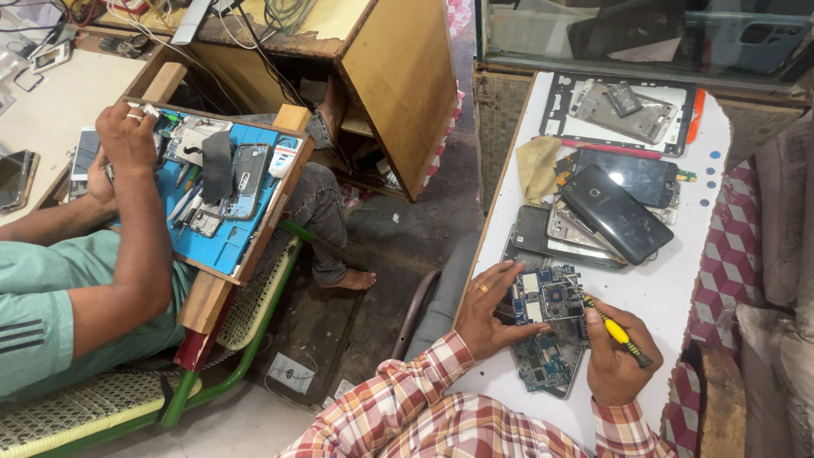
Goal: The person uses a yellow-handled screwdriver to work on a small blue circuit board held in their left hand. They repeatedly probe and adjust components on the board while seated at a cluttered workbench with other phone parts and tools nearby.
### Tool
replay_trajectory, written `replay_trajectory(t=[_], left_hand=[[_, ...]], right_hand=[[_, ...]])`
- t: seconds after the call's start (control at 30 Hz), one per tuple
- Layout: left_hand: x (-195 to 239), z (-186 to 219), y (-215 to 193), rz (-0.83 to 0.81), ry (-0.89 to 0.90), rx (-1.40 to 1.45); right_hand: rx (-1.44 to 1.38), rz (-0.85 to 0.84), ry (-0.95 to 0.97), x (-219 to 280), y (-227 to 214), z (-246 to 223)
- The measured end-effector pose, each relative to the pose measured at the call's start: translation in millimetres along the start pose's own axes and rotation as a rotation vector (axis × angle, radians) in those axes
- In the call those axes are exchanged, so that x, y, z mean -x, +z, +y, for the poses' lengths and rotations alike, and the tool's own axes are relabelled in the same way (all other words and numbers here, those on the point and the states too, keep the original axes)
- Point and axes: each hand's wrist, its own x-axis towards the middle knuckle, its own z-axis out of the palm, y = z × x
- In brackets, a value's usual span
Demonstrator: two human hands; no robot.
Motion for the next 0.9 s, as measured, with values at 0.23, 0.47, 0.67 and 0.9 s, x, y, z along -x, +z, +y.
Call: replay_trajectory(t=[0.23,0.47,0.67,0.9], left_hand=[[1,-5,4,-0.015,-0.017,0.013],[2,-6,4,-0.018,0.004,0.005],[-4,-1,-1,0.038,0.05,-0.003],[-1,-6,5,0.025,-0.01,0.036]], right_hand=[[-0.159,0.066,0.109,-1,-3,7],[0.007,0.014,0.034,4,-6,15],[-0.201,0.1,0.097,-2,-1,16],[0.091,-0.037,-0.102,3,-11,17]])
